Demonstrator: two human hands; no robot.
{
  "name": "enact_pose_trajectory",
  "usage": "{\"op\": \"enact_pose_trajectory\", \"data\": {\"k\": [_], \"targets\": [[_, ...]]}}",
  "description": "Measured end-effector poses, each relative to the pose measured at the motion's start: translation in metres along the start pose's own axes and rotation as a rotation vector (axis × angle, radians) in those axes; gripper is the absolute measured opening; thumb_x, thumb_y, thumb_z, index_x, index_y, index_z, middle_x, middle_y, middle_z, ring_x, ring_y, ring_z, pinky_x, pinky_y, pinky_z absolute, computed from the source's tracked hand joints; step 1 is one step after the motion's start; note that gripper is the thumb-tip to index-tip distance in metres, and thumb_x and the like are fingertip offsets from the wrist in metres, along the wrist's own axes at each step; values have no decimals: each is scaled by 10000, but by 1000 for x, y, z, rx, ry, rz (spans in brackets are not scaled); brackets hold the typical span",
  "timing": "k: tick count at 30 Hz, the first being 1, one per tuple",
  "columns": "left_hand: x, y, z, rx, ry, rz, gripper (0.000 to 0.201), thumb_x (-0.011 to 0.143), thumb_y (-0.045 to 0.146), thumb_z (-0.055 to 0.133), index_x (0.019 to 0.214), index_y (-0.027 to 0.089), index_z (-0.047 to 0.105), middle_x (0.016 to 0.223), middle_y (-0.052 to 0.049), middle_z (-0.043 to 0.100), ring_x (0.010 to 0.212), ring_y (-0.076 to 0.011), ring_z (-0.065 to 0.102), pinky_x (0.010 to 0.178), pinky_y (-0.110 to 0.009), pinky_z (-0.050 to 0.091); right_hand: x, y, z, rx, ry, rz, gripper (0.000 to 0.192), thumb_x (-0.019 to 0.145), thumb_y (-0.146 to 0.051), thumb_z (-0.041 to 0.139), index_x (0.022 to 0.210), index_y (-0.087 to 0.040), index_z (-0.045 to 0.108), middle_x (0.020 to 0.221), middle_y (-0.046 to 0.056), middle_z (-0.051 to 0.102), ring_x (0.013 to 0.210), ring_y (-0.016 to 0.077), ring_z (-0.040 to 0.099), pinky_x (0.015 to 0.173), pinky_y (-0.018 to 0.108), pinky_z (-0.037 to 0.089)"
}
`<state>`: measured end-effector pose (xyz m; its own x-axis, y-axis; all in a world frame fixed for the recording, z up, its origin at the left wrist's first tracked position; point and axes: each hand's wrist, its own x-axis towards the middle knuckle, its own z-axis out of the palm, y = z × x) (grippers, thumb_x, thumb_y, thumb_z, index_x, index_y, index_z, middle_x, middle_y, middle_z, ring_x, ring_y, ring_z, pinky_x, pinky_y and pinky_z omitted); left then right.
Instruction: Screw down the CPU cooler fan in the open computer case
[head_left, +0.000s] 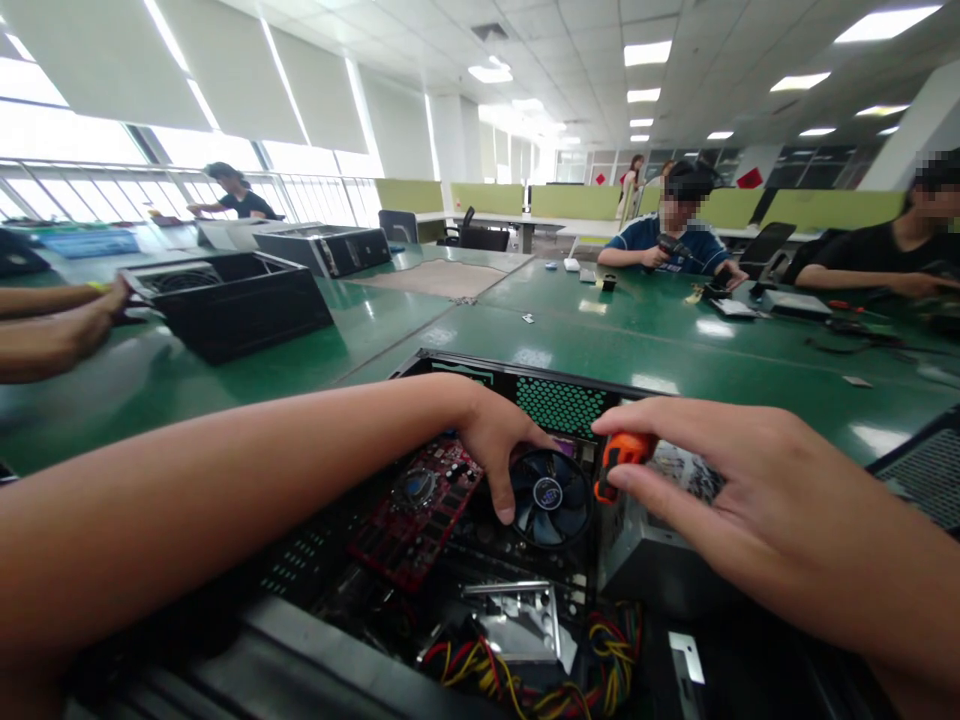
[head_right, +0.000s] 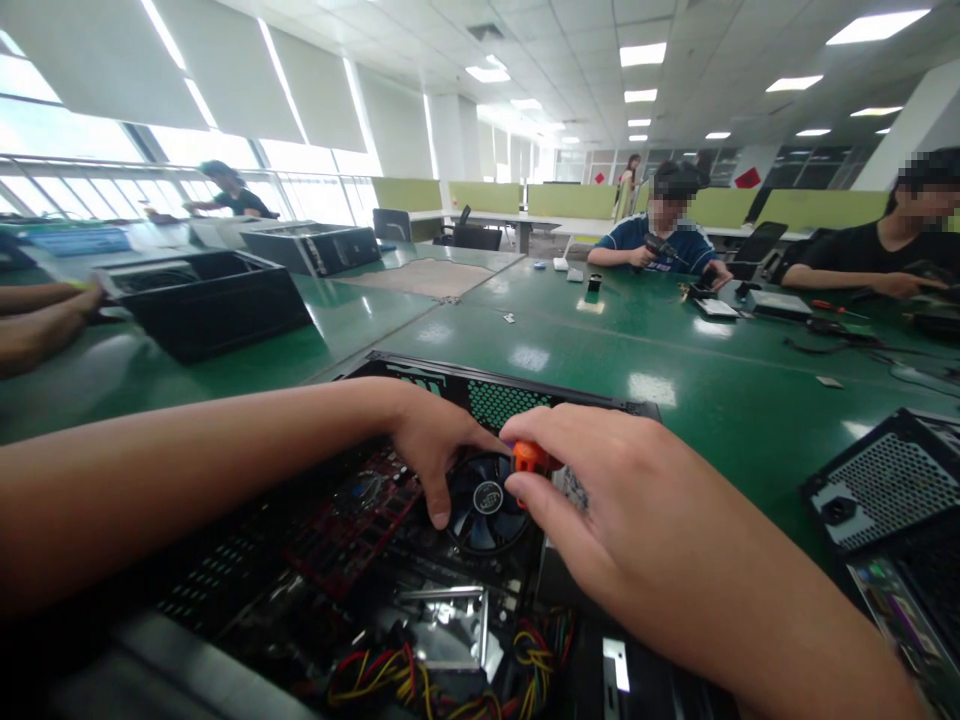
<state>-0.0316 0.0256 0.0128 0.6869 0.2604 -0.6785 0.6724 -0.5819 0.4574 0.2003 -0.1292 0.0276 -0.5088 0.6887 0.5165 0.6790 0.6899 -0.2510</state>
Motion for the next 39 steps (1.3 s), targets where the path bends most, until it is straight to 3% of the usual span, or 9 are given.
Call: {"op": "enact_pose_trajectory", "data": {"k": [5,8,11,16,22,30,39], "targets": [[-1,0,-3,37,49,27,1076,570,430,1005,1553,210,628,1385,-67,798,1261,-352,740,1110,-408,567,5,2,-6,52,-29,-29,187,1098,-318,662,1207,-283,810,1056,12,854,899,155,808,774,247,641],[-4,-4,-4,-7,57,77,1161,568,401,1009,1623,212,562,1420,-64,783,1328,-354,713,1154,-408,543,8,-1,-10,45,-20,-52,234,1120,-272,604,1277,-269,778,1122,34,858,989,161,825,837,253,658],[-7,-9,-5,-9,61,112,1269,560,385,1006,1698,217,472,1591,-67,673,1473,-352,614,1250,-396,458,8,-9,-14,23,17,-78,267,1106,-248,578,1330,-289,718,1213,42,869,1064,198,847,888,303,684],[-11,-11,-9,104,77,34,1347,561,377,989,1753,210,386,1752,-81,483,1607,-367,463,1325,-393,343,8,-23,-8,85,13,-171,317,1068,-205,608,1347,-354,612,1199,-26,875,1024,188,861,908,240,686],[-10,-10,-12,120,63,2,1339,575,382,971,1759,202,372,1694,-99,564,1536,-376,551,1280,-405,412,18,-23,3,118,-87,-198,335,1045,-103,506,1237,-301,696,1203,11,885,1033,207,867,881,273,706],[-7,-9,-8,131,63,2,1360,568,370,978,1761,168,358,1688,-126,568,1513,-379,568,1274,-411,423,17,-20,5,113,-24,-187,345,1064,-124,529,1315,-334,639,1221,-58,879,1045,127,850,892,181,662],[-6,-9,-7,122,69,12,1344,553,375,988,1745,190,394,1672,-113,589,1492,-388,585,1267,-430,436,13,-23,3,132,-22,-159,353,1046,-125,555,1296,-337,684,1226,-42,878,1031,156,855,870,225,677]]}}
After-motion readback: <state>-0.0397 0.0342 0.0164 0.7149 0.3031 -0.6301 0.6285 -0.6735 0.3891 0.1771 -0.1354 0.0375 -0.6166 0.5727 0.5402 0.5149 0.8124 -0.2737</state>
